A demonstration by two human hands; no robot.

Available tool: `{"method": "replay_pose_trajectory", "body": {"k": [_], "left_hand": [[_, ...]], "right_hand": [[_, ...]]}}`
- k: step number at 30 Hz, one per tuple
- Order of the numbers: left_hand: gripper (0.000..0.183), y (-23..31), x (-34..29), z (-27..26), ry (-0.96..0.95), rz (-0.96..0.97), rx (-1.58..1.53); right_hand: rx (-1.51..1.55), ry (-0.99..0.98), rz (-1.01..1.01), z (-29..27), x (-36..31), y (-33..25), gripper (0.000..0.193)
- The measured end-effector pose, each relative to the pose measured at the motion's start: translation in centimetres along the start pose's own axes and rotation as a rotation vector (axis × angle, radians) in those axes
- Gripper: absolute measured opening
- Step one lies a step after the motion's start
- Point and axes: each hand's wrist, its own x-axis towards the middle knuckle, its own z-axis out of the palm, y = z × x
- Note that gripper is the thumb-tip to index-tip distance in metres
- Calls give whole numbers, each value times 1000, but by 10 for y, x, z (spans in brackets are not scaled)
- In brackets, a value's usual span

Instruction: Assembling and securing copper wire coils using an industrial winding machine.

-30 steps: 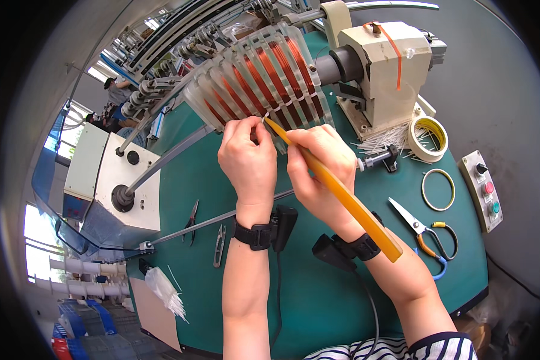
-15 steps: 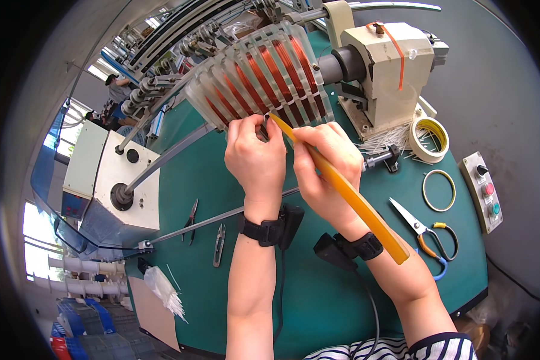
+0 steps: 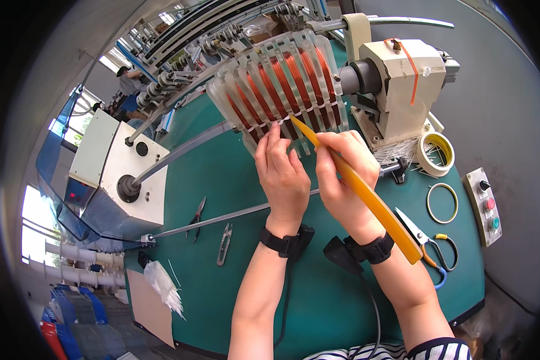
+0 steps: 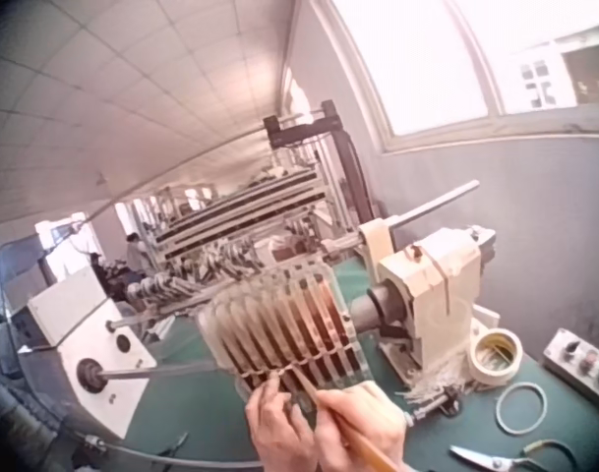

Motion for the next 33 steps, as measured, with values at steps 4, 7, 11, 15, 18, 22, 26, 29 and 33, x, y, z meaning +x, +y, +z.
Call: {"method": "replay_pose_trajectory", "body": {"k": [4,7,11,15,18,22,26,29,33], "left_hand": [[32,-1,-1,3,-8,4,26],[31,3,2,3,-49,2,83],[27,1,1,3,-13,-54,-43],[24,3,1,4,-8,-75,-123],[24,0,0,1,-4,-59,-120],[25,3,0,4,-31,-59,-121],[26,4,1,6,-35,-58,-111],[25,4,0,6,-31,-71,-121],[25,6,-1,9,-10,-94,-117]], "right_hand": [[-11,-9,-3,0,0,1,14],[-18,-14,-3,-1,0,1,14],[10,-11,10,1,-1,2,14],[-18,-73,-3,3,-1,0,14],[-12,-79,-18,7,-3,-1,14],[-31,-83,-8,5,-4,2,14],[-45,-87,-5,5,-5,3,14],[-40,-94,-9,5,-4,3,15],[-41,-97,-17,5,-3,3,15]]}}
